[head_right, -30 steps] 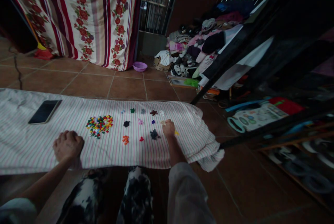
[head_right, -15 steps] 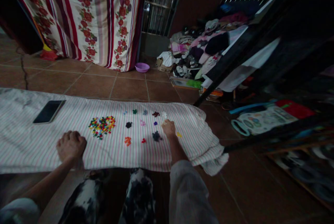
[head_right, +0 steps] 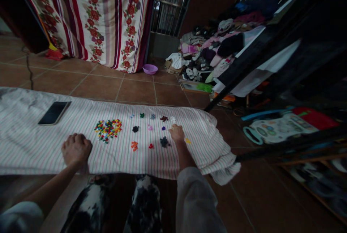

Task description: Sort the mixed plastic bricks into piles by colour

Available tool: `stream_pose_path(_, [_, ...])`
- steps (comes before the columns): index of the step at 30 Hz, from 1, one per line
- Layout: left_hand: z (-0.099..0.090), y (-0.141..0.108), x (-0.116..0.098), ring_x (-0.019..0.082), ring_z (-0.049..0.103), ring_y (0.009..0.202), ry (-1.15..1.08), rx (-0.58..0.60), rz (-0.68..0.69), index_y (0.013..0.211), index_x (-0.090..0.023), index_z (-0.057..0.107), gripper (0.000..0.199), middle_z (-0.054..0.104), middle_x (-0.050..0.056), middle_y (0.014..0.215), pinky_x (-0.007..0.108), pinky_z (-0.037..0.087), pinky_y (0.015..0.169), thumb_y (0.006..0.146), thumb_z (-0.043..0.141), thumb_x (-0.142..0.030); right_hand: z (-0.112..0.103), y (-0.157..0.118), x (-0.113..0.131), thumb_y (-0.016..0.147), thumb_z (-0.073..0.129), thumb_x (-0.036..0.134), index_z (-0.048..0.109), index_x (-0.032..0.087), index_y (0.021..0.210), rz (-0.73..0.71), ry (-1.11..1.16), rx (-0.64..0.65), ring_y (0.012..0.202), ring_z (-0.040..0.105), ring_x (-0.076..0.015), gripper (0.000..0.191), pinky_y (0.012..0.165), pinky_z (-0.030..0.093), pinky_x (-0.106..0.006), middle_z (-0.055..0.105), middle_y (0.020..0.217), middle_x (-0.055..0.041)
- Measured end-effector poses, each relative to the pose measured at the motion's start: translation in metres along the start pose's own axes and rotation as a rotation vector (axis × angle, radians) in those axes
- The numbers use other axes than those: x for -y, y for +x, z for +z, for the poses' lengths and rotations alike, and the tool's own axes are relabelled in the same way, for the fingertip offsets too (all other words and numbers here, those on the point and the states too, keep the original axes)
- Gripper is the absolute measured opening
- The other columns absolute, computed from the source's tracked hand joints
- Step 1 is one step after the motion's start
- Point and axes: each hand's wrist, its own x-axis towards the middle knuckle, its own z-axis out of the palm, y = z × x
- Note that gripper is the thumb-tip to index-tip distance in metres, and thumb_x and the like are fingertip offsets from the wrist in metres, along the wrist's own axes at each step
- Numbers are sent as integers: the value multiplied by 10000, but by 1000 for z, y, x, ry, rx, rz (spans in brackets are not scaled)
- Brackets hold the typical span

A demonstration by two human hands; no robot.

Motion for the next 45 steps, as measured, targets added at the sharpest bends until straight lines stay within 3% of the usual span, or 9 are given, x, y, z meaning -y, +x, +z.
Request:
stream_pose_path(7, [8, 0, 3, 293, 465, 1251, -25, -8, -9, 1038, -121, 608, 314, 587, 168, 1259, 449, 316, 1055, 857, 389, -256, 0, 5, -14, 796, 609, 301, 675, 186, 1135, -74, 46, -70, 940, 624, -211, 364, 795, 450, -282, 679, 972, -91])
stream_pose_path(11, [12, 0, 5, 303, 457, 1265, -29, -22, 1, 1053, -119, 606, 317, 586, 170, 1268, 459, 307, 1067, 854, 399, -253, -9, 8, 0, 809, 577, 280, 701, 147, 1084, -127, 77, -163, 904, 632, -214, 330, 800, 456, -289, 671, 971, -119])
stream_pose_path(16, [11, 0, 4, 312, 456, 1269, -32, -24, 2, 1034, -119, 613, 306, 590, 177, 1266, 466, 304, 1073, 852, 401, -244, -8, 5, 57, 807, 516, 191, 728, 165, 955, -374, 230, -149, 847, 631, -184, 260, 799, 456, -278, 693, 900, -86])
stream_pose_path(21, [10, 0, 3, 311, 441, 1291, -51, -27, -11, 1057, -123, 613, 316, 582, 178, 1284, 470, 295, 1081, 852, 402, -239, 20, -12, 133, 809, 516, 160, 728, 204, 895, -668, 379, -54, 818, 620, -169, 233, 784, 464, -277, 695, 870, -51])
stream_pose_path(29, [14, 0, 4, 311, 429, 1312, -57, -18, -18, 1074, -122, 613, 324, 577, 176, 1300, 470, 285, 1096, 856, 399, -232, 60, -36, 227, 895, 497, 152, 747, 214, 965, -863, 306, 94, 1000, 560, -181, 267, 956, 367, -325, 708, 1020, -58])
stream_pose_path(36, [12, 0, 3, 315, 436, 1305, -76, -10, -30, 1101, -104, 613, 344, 565, 190, 1319, 480, 285, 1099, 847, 414, -223, 68, -37, 265, 924, 473, 218, 734, 285, 1059, -797, 190, 132, 1119, 449, -222, 302, 966, 336, -345, 661, 1139, -37])
stream_pose_path(45, [13, 0, 3, 313, 427, 1311, -79, -12, -27, 1115, -94, 608, 348, 564, 199, 1316, 479, 275, 1106, 853, 412, -212, 67, -25, 287, 920, 519, 291, 729, 257, 938, -757, 112, 160, 1108, 448, -228, 214, 940, 342, -351, 665, 1083, -55])
